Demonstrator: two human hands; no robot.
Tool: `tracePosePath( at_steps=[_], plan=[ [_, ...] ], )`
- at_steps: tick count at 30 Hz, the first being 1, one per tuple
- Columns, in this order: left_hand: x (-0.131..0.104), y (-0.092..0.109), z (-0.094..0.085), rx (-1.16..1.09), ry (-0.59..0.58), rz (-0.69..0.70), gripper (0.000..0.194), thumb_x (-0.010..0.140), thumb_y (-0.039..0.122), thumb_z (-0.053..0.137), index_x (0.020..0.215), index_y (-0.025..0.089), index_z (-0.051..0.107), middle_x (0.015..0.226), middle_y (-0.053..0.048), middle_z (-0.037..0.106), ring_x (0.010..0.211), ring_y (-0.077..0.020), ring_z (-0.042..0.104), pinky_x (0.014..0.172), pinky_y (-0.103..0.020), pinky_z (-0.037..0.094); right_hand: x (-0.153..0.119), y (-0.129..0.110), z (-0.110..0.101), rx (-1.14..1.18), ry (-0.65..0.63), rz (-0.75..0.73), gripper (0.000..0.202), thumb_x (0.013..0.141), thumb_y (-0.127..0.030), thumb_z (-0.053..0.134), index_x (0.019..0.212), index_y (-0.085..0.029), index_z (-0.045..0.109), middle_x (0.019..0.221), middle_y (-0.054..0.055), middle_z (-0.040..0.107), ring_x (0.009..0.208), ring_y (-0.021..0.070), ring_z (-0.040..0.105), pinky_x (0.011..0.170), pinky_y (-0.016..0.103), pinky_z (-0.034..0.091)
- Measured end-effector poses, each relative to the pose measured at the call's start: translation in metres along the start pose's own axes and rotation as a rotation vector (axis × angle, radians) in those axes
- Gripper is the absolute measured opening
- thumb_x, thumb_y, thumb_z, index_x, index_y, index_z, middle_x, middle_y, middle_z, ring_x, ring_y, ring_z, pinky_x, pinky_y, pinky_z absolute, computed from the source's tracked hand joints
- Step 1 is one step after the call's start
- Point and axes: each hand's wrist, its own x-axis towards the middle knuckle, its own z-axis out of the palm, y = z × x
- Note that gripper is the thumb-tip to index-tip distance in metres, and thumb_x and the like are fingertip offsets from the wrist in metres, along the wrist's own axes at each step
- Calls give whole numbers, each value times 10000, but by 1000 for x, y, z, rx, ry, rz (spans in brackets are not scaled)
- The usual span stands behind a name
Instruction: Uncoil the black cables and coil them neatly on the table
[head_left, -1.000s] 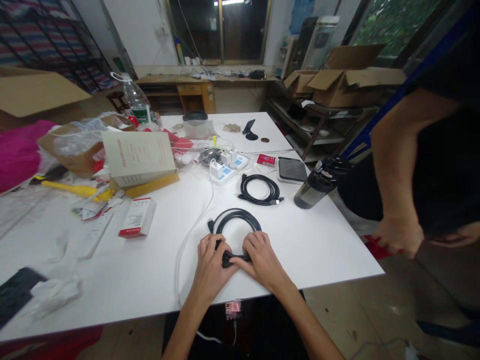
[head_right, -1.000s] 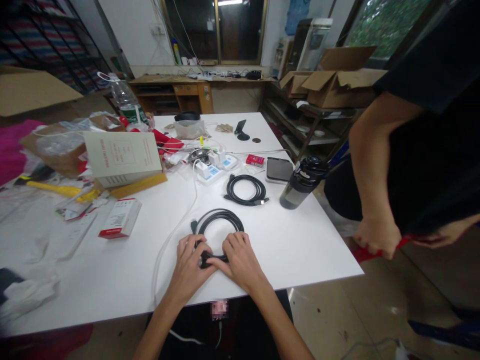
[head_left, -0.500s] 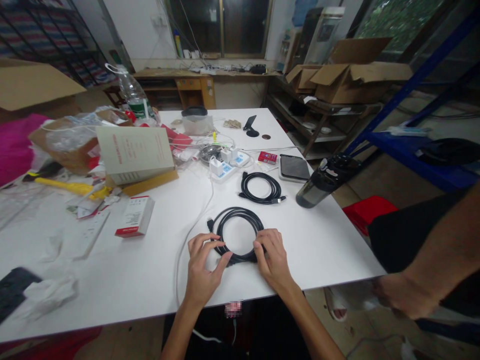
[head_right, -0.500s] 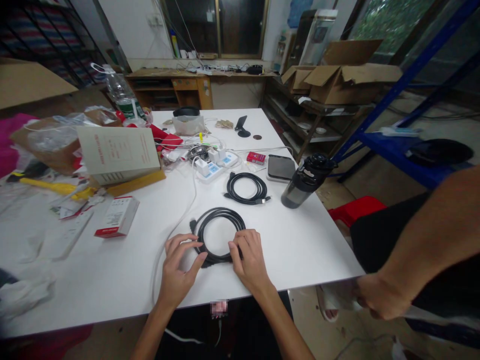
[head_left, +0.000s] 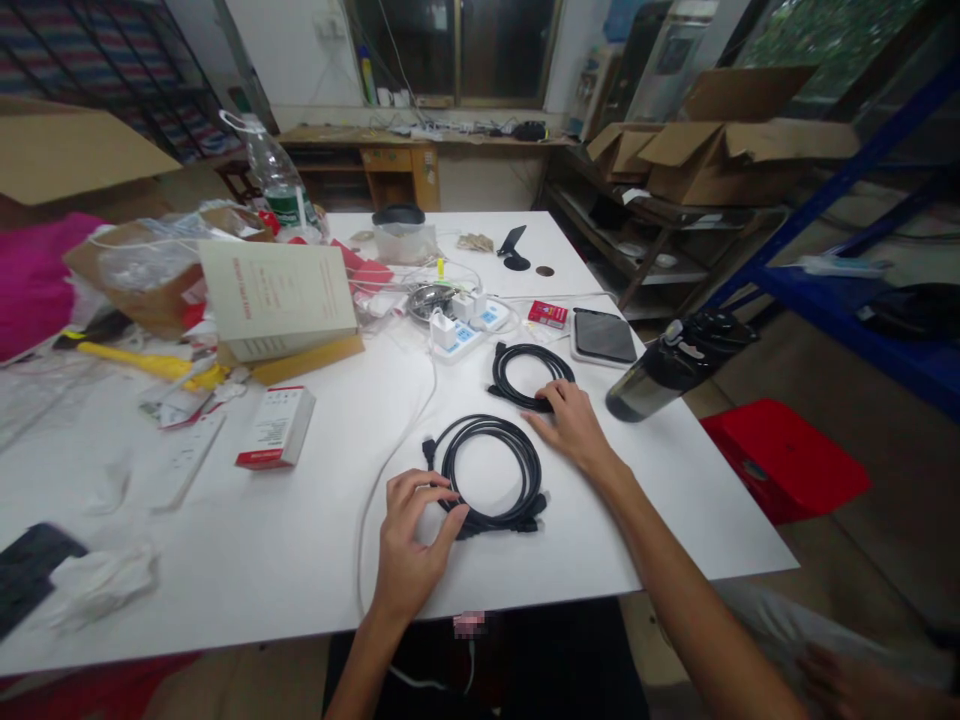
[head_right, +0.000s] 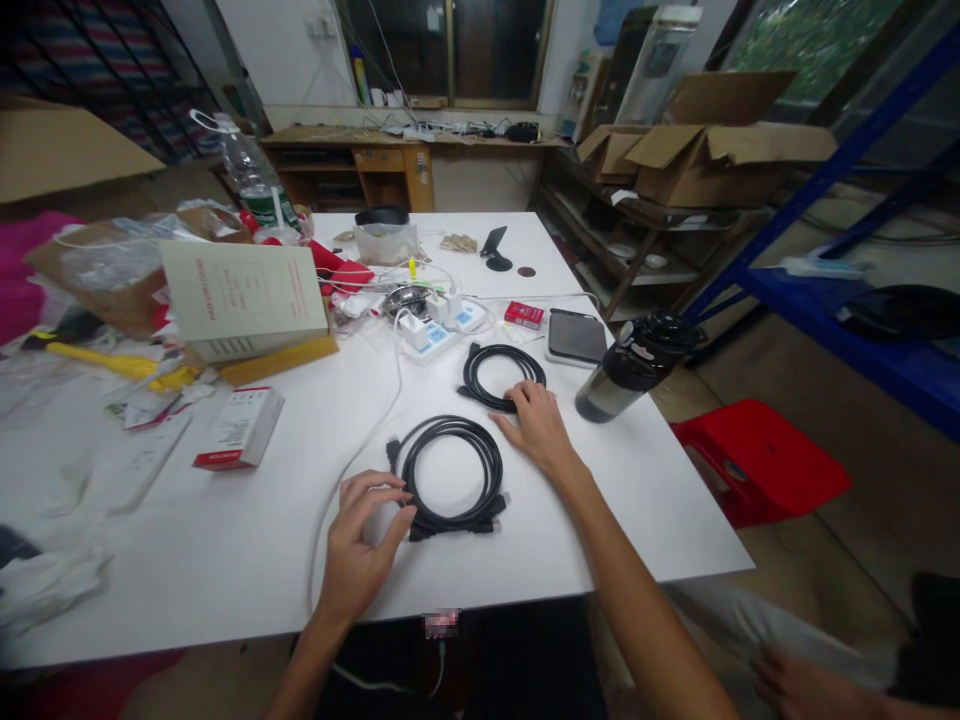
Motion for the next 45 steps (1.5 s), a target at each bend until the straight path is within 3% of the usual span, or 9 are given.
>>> tracePosePath(
  at_steps=[6,12,18,23,27,31,37,42,45],
  plan=[
    [0,-3,1,-23,3,-16,32,986,219,737,987,251,733,1066,-61,711,1075,-260,638,953,-456,541,-3,-1,9,-81,43,9,333,1050,-539,620,1093,-211,659,1149,136,644,1086,332,523,957,478,411],
    [1,-3,2,-48,3,-19,48,984,201,734,976,249,729,1051,-62,716,1071,-259,645,949,-456,549,-2,-3,6,-48,9,-5,349,1087,-556,530,1017,-222,605,976,93,654,990,296,567,985,468,395],
    [2,-2,1,-71,19,-26,52,988,202,726,958,244,721,1020,-53,720,1048,-251,656,946,-444,550,1,-6,0,-13,106,74,348,1100,-537,480,986,-226,586,916,103,672,922,298,595,957,463,421],
    [1,0,-1,-86,29,-32,71,1003,238,712,932,240,716,991,-58,723,1030,-251,660,931,-434,560,19,-7,-23,37,268,215,436,1086,-641,439,940,-250,563,793,63,644,781,268,592,766,380,435],
    [0,1,-2,-96,37,-37,97,1008,250,700,913,236,709,968,-54,726,1014,-246,666,920,-420,563,42,-12,-64,110,468,333,493,1082,-692,424,867,-256,506,669,-25,517,628,189,501,639,320,364],
    [-2,1,-3,-109,45,-41,92,1014,262,691,926,237,706,974,-57,727,1015,-247,672,922,-419,566,46,-42,-113,494,748,355,495,1040,-691,547,816,-264,439,626,-71,461,529,125,442,520,281,357],
    [-2,1,-4,-126,41,-23,67,1015,277,688,971,233,713,993,-63,737,1021,-249,685,939,-422,569,9,-121,-162,833,982,250,458,1034,-572,660,810,-267,402,594,-107,360,457,82,337,408,230,295],
    [-12,11,-9,-262,-33,-44,137,1026,324,676,1106,224,725,1007,-71,757,985,-244,717,920,-405,580,-47,-170,-151,875,958,296,396,1083,-492,604,826,-265,406,589,-114,323,437,82,327,421,222,296],
    [-36,32,-11,-414,-138,-145,295,1059,406,634,1291,238,706,1087,-91,787,1048,-257,740,984,-414,579,-91,-186,-122,716,807,364,234,1105,-420,559,937,-260,533,614,-71,485,490,123,463,448,245,362]
  ],
)
